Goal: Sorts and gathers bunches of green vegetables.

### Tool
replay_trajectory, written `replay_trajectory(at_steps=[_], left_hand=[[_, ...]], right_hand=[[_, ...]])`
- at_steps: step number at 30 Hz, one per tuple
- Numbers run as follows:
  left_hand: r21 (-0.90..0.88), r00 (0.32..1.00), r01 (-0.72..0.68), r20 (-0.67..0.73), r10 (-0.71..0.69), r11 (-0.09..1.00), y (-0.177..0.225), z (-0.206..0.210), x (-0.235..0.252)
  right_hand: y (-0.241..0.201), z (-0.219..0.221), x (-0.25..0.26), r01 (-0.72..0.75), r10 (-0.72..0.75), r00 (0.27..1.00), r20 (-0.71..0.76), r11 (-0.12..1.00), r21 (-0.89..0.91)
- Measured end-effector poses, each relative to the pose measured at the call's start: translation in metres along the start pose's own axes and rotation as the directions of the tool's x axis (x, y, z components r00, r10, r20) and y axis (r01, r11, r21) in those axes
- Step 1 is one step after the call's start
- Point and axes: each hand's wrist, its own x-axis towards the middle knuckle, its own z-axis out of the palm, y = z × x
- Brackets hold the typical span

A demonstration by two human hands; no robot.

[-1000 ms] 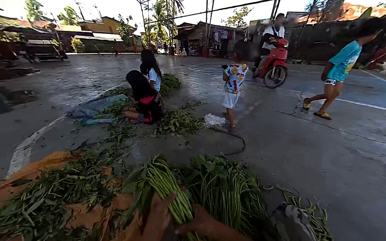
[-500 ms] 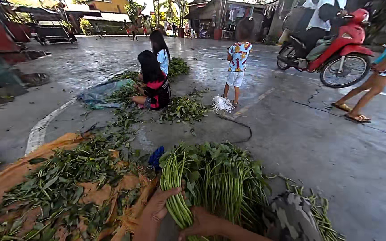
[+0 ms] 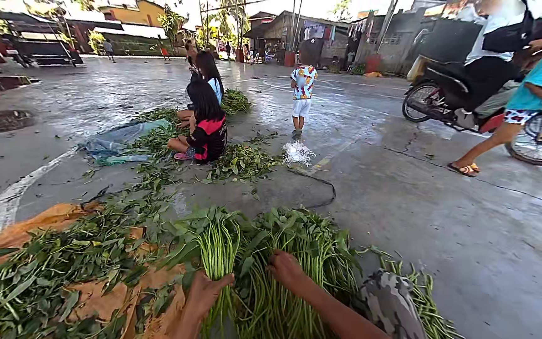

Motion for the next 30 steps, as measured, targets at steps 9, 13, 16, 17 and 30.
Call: replay_trajectory(at_steps=[9,13,16,17,30], left_hand=[[-0.102,0.980,0.030,0.197,-0.009,0.994,-0.025,0.049,-0.004],[-0.060,0.974,0.080,0.215,-0.065,0.995,-0.018,0.051,-0.002],[-0.062,0.963,0.112,0.253,-0.093,0.992,-0.015,0.047,-0.003],[-0.086,0.963,0.125,0.249,-0.100,0.988,-0.014,0.045,-0.004],[0.084,0.993,-0.112,-0.032,0.115,0.990,-0.014,0.017,0.016]], right_hand=[[-0.031,-0.009,-0.038,0.276,0.016,0.896,-0.444,0.764,0.584],[-0.032,-0.006,-0.039,0.203,0.141,0.920,-0.364,0.624,0.755],[-0.027,0.003,-0.038,0.224,0.114,0.925,-0.364,0.609,0.761],[-0.022,0.008,-0.035,0.242,0.098,0.922,-0.375,0.610,0.754],[0.042,0.027,0.010,-0.199,0.312,0.927,-0.208,0.878,0.435]])
